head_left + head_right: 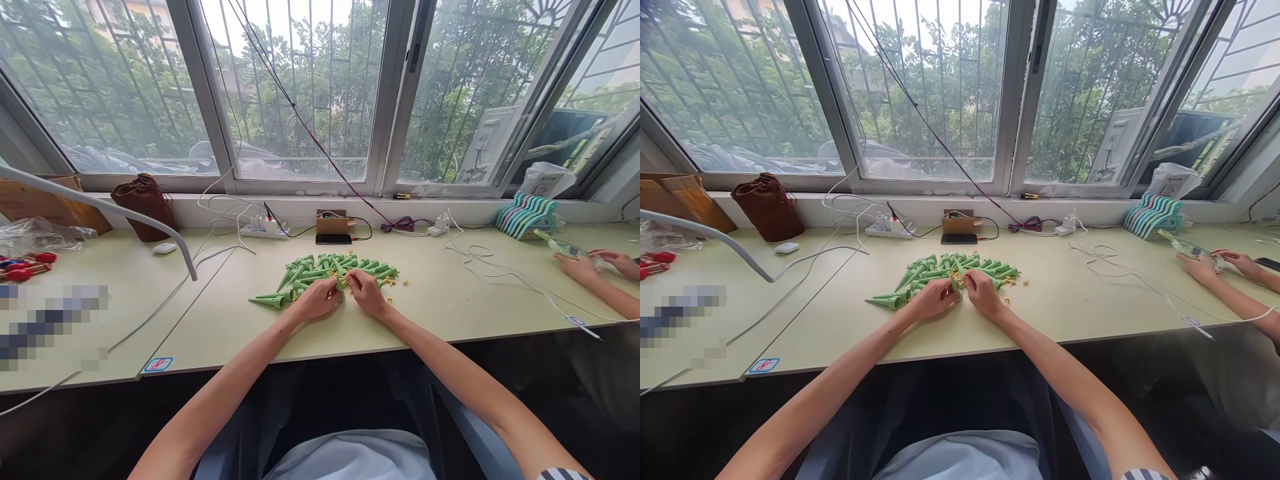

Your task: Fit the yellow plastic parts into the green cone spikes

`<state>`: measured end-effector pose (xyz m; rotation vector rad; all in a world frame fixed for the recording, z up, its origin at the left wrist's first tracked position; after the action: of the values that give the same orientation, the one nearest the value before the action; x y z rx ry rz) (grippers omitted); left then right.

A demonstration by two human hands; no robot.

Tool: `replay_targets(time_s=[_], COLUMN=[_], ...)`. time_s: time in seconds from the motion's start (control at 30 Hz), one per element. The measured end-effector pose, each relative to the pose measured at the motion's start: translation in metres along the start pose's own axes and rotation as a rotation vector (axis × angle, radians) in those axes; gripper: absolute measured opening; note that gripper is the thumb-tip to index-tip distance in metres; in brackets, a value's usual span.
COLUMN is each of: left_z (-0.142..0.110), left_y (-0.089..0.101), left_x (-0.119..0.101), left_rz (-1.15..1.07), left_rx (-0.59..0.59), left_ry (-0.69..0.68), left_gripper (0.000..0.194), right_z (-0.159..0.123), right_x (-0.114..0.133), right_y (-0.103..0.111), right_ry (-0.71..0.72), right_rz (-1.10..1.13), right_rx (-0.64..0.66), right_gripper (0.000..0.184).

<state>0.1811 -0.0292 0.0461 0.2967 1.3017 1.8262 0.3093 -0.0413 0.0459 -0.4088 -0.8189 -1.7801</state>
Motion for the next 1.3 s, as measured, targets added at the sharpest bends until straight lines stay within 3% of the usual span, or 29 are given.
replay_targets(time_s=[0.8,1.1,1.3], left_z=[0.002,0.000,0.002], left_y=[-0.009,-0.006,-0.007], left_x=[0.003,0.004,0.005], left_rz=[-0.084,-0.052,-0.097], left_rx=[0.054,0.016,-0.017], left_ry=[0.017,0.063,0.050], left_gripper=[0.025,0.015,0.016], right_z=[-0.001,-0.009,-0.018], right_x=[0.000,-0.013,-0.010], right_y=[-0.001,0.007,0.009], right_ry=[-0.022,-0.184,-0.186], right_rz=[0.003,0.119,0.126], right_rx=[0.015,-0.065,-0.003], right_gripper=[0.023,0.025,0.024])
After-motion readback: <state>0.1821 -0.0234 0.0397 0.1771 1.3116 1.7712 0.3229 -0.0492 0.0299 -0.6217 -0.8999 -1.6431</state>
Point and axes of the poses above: each hand's wrist, its own z-axis towards the middle knuckle, its own y-axis out of the back of the hand, x = y × z, the point moved 8 cm from there along z, towards the middle knuckle, and after that the axes turned 12 degrees about z, right-handed, at the moved point
